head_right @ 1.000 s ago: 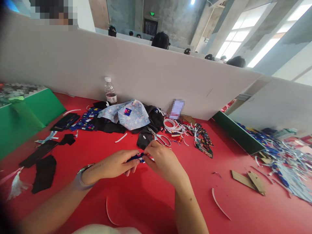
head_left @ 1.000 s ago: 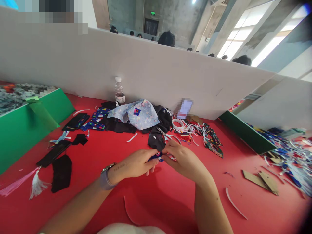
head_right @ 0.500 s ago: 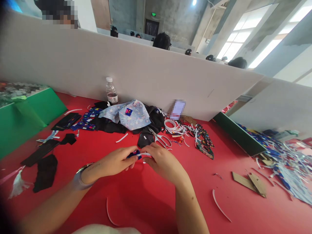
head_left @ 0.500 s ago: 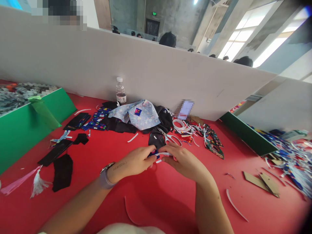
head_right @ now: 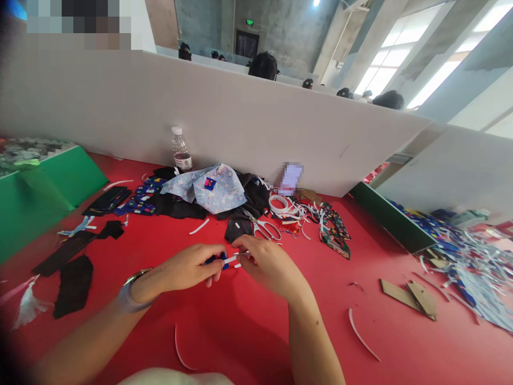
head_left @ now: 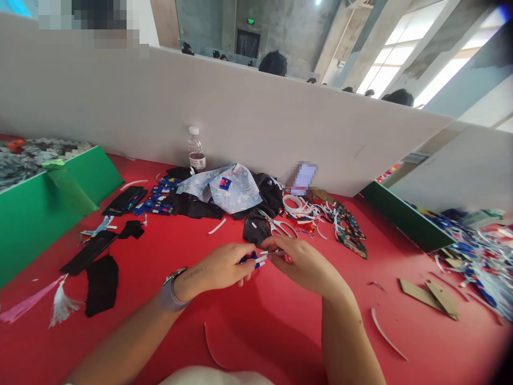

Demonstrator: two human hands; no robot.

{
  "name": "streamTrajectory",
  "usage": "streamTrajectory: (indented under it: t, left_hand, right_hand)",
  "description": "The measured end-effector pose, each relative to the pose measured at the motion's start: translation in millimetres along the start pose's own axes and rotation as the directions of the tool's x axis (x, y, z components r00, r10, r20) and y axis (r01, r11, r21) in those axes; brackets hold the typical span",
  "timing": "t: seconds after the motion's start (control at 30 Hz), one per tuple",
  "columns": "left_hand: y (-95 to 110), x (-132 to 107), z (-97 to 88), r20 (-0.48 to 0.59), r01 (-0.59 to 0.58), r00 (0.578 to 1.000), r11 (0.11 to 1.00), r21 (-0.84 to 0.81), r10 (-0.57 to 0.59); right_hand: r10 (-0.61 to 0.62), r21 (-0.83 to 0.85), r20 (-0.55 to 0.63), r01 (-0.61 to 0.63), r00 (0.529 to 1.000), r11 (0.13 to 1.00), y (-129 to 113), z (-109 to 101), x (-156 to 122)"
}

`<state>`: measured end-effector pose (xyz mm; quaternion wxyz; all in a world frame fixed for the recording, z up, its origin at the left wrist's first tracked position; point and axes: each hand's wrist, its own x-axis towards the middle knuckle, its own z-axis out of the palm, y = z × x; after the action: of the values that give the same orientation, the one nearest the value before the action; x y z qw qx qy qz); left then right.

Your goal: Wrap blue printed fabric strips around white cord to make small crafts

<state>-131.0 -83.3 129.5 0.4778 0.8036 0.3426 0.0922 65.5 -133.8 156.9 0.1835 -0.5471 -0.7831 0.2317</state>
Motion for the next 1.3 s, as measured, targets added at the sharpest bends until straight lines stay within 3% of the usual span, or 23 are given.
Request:
streamTrajectory:
  t: [0.27,0.4,0.53,0.8,1.07,1.13,1.2,1.27,1.3]
  left_hand:
    - [-3.1,3.2,1.7,-0.092,-0.026,0.995,0.999,0.036,0.029]
    - [-1.4,4.8,3.0,-0.215,-0.028,0.975,0.991,0.131,0.056]
    - [-3.9,6.6,5.0,-0.333,-0.027,0.938,0.977,0.213,0.098]
    - [-0.6,3.8,-2.1,-0.415,-0.036,0.903,0.984,0.175,0.107]
    - [0.0,0.7,-6.4,-0.478,-0.083,0.872,0.994,0.071,0.107]
    - [-6.7,0.8,-16.4,-0.550,-0.072,0.834,0.997,-0.025,0.046]
    - [-13.1,0.8,-29.8,-0.652,-0.095,0.757,0.978,-0.183,-0.048]
    - [-15.5,0.6,-41.1,-0.675,-0.176,0.727,0.917,-0.357,-0.123]
    - [-14.7,0.2,-44.3,-0.663,-0.207,0.735,0.885,-0.418,-0.141]
  right_hand:
    - [-0.032,-0.009,-0.159,0.031,0.987,0.999,-6.4,7.9,-0.4]
    - [-0.081,-0.055,-0.253,0.069,0.964,0.996,-7.8,15.8,0.2]
    - [-0.110,-0.139,-0.336,0.066,0.935,0.988,-11.7,23.7,3.8]
    - [-0.179,-0.268,-0.496,0.046,0.850,0.962,-24.7,33.9,2.9]
    - [-0.219,-0.284,-0.561,0.062,0.798,0.957,-28.7,34.6,3.6]
    - [-0.213,-0.295,-0.606,0.033,0.766,0.955,-26.0,28.8,-1.0]
    - [-0.171,-0.274,-0.673,-0.028,0.720,0.961,-23.0,20.3,-8.4]
    - [-0.094,-0.199,-0.720,-0.075,0.687,0.977,-20.9,12.0,-14.9]
    - [-0.064,-0.161,-0.733,-0.082,0.678,0.983,-20.0,9.1,-16.5]
